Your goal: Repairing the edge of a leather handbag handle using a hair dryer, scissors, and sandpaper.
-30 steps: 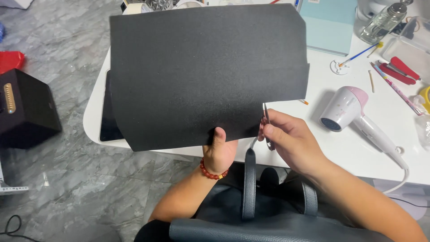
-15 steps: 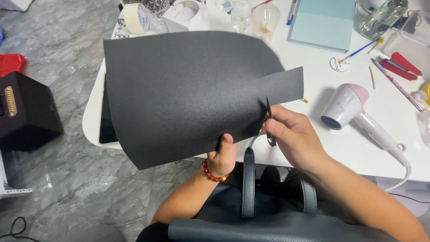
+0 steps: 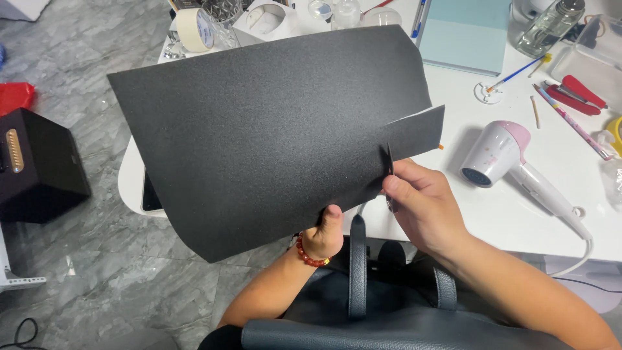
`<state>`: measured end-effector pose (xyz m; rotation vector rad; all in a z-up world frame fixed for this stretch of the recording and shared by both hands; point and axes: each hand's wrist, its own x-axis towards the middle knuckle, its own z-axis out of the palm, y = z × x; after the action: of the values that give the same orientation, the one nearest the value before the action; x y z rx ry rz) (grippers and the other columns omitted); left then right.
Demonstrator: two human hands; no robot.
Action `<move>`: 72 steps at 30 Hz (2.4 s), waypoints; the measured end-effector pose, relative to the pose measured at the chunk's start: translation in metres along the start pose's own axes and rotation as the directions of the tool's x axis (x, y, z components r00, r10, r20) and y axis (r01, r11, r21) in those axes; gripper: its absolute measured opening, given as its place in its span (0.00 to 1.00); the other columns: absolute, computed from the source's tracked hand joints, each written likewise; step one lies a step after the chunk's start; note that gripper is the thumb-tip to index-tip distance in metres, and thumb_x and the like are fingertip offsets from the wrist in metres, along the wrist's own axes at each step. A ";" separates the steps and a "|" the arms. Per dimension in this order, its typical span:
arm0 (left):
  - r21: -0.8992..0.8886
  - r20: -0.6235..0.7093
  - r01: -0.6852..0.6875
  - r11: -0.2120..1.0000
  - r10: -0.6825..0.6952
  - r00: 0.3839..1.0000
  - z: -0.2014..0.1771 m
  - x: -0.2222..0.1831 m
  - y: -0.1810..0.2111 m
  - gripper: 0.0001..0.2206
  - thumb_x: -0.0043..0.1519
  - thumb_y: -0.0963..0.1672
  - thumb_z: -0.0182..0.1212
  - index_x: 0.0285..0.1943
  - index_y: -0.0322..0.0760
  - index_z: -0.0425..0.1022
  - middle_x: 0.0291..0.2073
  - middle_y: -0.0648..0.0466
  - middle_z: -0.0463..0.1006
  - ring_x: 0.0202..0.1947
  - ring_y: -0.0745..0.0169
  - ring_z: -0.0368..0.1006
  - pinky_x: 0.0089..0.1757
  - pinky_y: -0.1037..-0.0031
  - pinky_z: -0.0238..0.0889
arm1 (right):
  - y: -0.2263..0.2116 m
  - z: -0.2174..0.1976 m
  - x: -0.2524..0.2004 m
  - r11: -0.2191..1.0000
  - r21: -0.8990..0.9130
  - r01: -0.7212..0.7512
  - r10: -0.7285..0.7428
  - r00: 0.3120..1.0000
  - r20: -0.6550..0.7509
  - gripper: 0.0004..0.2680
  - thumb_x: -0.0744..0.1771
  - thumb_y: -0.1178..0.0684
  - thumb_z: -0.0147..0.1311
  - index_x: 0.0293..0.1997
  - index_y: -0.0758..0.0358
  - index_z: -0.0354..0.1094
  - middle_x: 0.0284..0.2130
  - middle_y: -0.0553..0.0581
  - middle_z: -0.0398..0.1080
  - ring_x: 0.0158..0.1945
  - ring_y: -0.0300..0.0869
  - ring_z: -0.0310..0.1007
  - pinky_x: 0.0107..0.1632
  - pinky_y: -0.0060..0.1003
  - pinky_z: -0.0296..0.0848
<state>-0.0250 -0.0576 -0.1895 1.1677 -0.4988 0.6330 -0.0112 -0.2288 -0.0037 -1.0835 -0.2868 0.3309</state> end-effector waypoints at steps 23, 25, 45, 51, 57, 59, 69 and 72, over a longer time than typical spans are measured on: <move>0.094 0.053 -0.139 0.986 0.134 0.990 -0.010 0.003 0.004 0.16 0.73 0.47 0.56 0.66 0.36 0.74 0.60 0.58 0.76 0.57 0.69 0.72 0.59 0.79 0.65 | 0.005 -0.016 -0.015 0.995 0.026 -0.100 0.103 0.985 -0.136 0.09 0.68 0.54 0.59 0.43 0.73 0.74 0.34 0.54 0.74 0.36 0.35 0.66 0.44 0.32 0.65; 0.131 0.057 -0.193 0.973 0.187 0.981 -0.007 0.008 0.010 0.17 0.72 0.47 0.57 0.67 0.36 0.72 0.63 0.56 0.74 0.61 0.66 0.71 0.61 0.76 0.63 | 0.006 -0.015 -0.015 0.993 0.053 -0.106 0.113 0.983 -0.142 0.08 0.68 0.54 0.60 0.42 0.73 0.74 0.33 0.55 0.74 0.36 0.36 0.66 0.44 0.33 0.65; -0.018 0.003 -0.022 1.000 0.022 1.000 -0.005 -0.005 0.005 0.17 0.72 0.49 0.56 0.61 0.31 0.74 0.55 0.54 0.78 0.55 0.64 0.73 0.56 0.76 0.67 | 0.003 -0.003 -0.004 0.989 0.111 -0.097 0.109 0.988 -0.113 0.07 0.67 0.57 0.61 0.43 0.72 0.75 0.36 0.56 0.76 0.42 0.39 0.72 0.50 0.36 0.70; 0.061 -0.091 0.475 0.878 -0.469 0.879 -0.049 -0.089 -0.074 0.19 0.71 0.48 0.51 0.36 0.25 0.76 0.29 0.51 0.72 0.30 0.63 0.66 0.35 0.79 0.63 | 0.006 -0.006 0.016 0.985 0.068 -0.161 0.170 0.975 -0.144 0.06 0.67 0.56 0.61 0.38 0.71 0.76 0.30 0.55 0.74 0.35 0.36 0.69 0.42 0.33 0.68; -0.174 0.014 0.329 0.928 -0.332 0.943 0.003 0.016 0.031 0.24 0.75 0.52 0.44 0.60 0.21 0.71 0.56 0.46 0.76 0.57 0.57 0.73 0.59 0.65 0.69 | 0.012 -0.003 0.039 0.969 -0.003 -0.249 0.243 0.950 -0.196 0.06 0.67 0.55 0.61 0.33 0.67 0.75 0.26 0.53 0.72 0.31 0.35 0.67 0.38 0.31 0.66; -0.238 0.039 0.374 0.896 -0.376 0.926 0.000 0.018 0.032 0.26 0.75 0.52 0.43 0.65 0.21 0.67 0.62 0.44 0.72 0.64 0.53 0.69 0.64 0.61 0.63 | 0.014 -0.004 0.042 0.960 -0.049 -0.276 0.259 0.940 -0.221 0.07 0.67 0.55 0.61 0.33 0.68 0.75 0.25 0.54 0.71 0.30 0.35 0.65 0.36 0.30 0.63; -0.490 -0.005 0.270 0.829 -0.313 0.950 -0.005 0.049 0.045 0.24 0.76 0.52 0.46 0.69 0.25 0.66 0.64 0.42 0.71 0.65 0.44 0.69 0.66 0.49 0.62 | 0.007 -0.009 0.038 0.954 -0.108 -0.279 0.265 0.955 -0.132 0.12 0.65 0.52 0.59 0.50 0.68 0.68 0.30 0.50 0.67 0.31 0.35 0.64 0.37 0.30 0.64; -0.480 -0.024 0.239 0.844 -0.285 0.958 -0.007 0.056 0.050 0.24 0.76 0.51 0.47 0.69 0.26 0.66 0.64 0.42 0.72 0.65 0.44 0.70 0.65 0.47 0.65 | 0.011 -0.024 0.036 0.965 -0.116 -0.235 0.211 0.960 -0.184 0.14 0.68 0.52 0.60 0.49 0.71 0.61 0.28 0.56 0.61 0.26 0.38 0.59 0.30 0.33 0.58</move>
<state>-0.0184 -0.0278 -0.1214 0.7158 -0.3738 0.2982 0.0299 -0.2289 -0.0212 -1.2755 -0.0331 0.4221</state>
